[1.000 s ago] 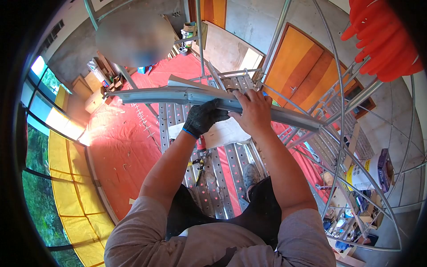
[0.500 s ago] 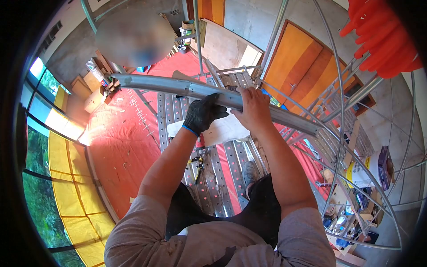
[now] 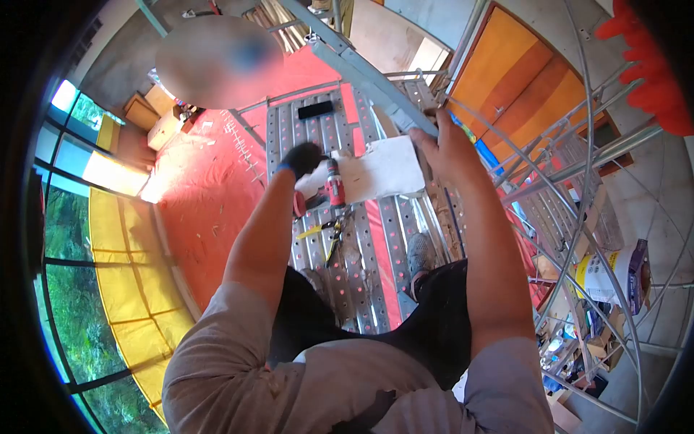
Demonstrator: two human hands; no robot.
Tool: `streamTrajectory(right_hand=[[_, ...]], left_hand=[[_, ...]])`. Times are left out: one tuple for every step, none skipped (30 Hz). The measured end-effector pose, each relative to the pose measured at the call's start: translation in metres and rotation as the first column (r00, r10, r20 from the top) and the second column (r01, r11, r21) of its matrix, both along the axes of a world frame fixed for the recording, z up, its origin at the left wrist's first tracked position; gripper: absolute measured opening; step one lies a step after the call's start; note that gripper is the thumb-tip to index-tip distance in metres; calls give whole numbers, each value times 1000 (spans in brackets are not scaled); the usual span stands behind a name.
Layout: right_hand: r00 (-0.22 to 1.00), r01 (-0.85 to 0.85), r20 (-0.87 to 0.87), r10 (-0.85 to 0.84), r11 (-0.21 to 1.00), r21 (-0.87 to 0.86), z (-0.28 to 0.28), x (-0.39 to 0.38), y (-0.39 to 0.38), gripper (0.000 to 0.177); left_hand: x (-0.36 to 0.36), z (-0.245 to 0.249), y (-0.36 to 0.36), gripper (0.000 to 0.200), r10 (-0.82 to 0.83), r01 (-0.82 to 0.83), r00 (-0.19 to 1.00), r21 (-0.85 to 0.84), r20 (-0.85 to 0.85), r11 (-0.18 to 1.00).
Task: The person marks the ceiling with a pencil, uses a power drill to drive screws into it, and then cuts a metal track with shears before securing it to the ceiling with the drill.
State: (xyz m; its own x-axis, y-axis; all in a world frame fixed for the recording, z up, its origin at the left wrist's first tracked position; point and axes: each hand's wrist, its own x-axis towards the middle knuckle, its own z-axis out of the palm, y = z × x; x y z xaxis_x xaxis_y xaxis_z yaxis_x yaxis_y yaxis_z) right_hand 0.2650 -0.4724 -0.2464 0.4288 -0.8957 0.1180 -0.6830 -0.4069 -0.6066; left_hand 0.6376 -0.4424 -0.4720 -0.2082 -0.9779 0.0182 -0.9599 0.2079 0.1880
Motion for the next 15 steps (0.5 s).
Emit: streamTrajectory(right_hand=[[997,-17,73,15,999,27,-3,-3,-3,51],[989,-32,145,26,998,45,-8,-6,-4,51],[976,-46,215,32,997,61,-12,-9,-5,50],[957,-72,289,35,990,120,-14,-12,-8,50],[932,-106,361,34,978,181,-16,-14,-11,49],[920,-114,391,16,967,229,-19,-16,-15,48],[907,-124,421,-6,951,282,-23,-19,-19,46],[891,-135,452,-34,932,337,-26,-21,-22,44],[877,-150,477,-58,910,386,-25,-23,-24,43],[862,-167,499,-83,884,436,-20,-25,-24,42],[848,-190,519,-108,852,487,-17,-25,-23,41],[846,-186,523,-102,864,469,-16,-25,-23,37],[841,-196,528,-114,847,495,-14,-24,-23,37],[837,-208,533,-124,829,519,-13,-24,-24,37],[831,-220,539,-133,812,540,-13,-24,-25,37]], left_hand=[[5,-46,7,33,294,-289,955,108,-32,951],[8,-60,18,36,304,-283,953,363,-1,888],[18,-134,7,56,69,-175,978,582,199,794],[-3,-113,33,60,319,-379,925,568,207,731],[-28,-57,55,65,537,-527,826,572,171,629],[-34,-61,57,60,506,-511,840,600,197,616],[-33,-67,58,54,471,-497,852,630,227,597],[-34,-77,58,56,516,-526,830,604,211,599],[-35,-86,56,57,560,-555,806,579,194,598],[-36,-91,55,60,536,-559,814,553,225,618],[-35,-96,50,61,533,-569,809,556,247,606],[-36,-102,47,62,534,-581,802,559,268,592],[-38,-106,43,63,538,-595,793,560,287,577],[-42,-110,39,63,518,-585,803,554,294,593],[-47,-114,36,62,499,-575,813,546,300,610]])
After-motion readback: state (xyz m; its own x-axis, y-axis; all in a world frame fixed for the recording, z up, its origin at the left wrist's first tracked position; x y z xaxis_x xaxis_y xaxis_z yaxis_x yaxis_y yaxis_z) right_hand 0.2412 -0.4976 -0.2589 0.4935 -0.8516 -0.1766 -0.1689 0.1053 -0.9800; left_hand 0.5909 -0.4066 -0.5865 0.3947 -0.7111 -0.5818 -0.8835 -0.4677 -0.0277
